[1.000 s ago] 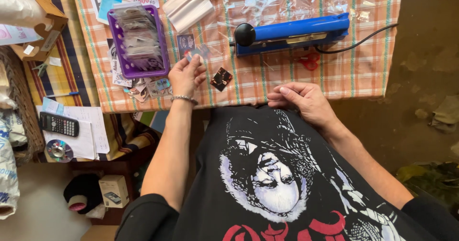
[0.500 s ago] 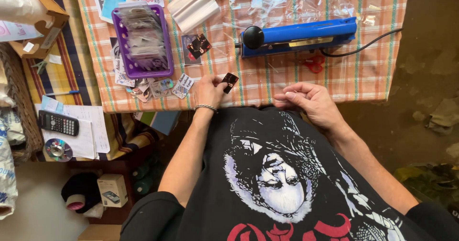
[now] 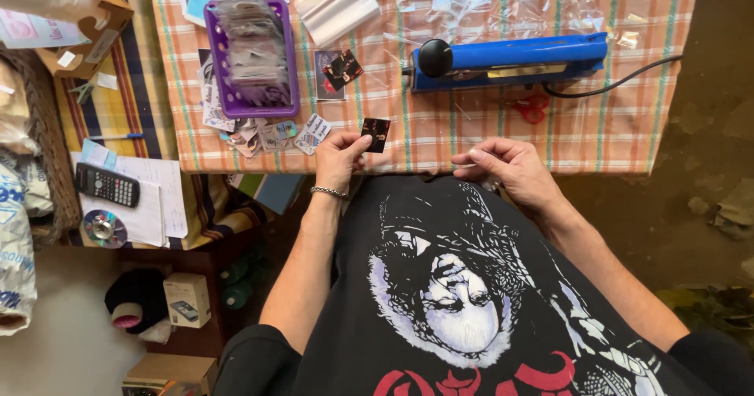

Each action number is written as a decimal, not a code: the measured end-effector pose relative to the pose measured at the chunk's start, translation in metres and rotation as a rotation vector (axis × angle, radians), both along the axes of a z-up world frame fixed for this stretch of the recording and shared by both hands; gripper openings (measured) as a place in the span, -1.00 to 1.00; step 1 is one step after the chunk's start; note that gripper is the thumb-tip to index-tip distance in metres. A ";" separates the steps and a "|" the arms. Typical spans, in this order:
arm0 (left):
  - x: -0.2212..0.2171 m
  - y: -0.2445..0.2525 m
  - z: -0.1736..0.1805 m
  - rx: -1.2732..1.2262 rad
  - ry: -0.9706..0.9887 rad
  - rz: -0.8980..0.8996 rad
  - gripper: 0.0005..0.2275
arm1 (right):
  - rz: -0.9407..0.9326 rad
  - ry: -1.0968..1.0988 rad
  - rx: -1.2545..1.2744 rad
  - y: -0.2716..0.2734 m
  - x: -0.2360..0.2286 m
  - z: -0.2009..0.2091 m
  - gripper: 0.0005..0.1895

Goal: The person prepares stickers by placing them into small plastic bags, using a heat sealer to close the bags, and cutting the excess plastic with shears.

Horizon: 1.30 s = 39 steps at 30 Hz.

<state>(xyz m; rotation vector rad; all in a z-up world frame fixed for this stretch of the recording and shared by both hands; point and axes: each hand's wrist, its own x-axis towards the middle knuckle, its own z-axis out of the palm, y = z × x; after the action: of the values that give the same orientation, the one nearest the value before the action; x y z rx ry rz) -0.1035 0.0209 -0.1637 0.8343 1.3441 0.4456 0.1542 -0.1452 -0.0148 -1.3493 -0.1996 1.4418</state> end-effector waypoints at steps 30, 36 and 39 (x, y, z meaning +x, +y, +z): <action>0.008 0.065 0.030 0.702 0.368 -0.574 -0.73 | 0.377 -0.546 -0.098 0.094 -0.052 -0.085 -0.66; 0.050 0.096 0.032 0.995 0.592 -0.615 -0.65 | 0.277 -1.246 -0.060 0.050 -0.001 -0.088 -0.72; 0.056 0.104 0.023 0.930 0.655 -0.619 -0.57 | 0.227 -1.503 -0.131 -0.001 0.044 -0.119 -0.75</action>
<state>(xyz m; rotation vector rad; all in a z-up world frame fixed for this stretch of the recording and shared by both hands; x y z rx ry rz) -0.0473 0.1246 -0.1410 2.2385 1.3352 0.2931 0.1978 -0.1462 -0.1341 -2.3231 -1.2454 0.3099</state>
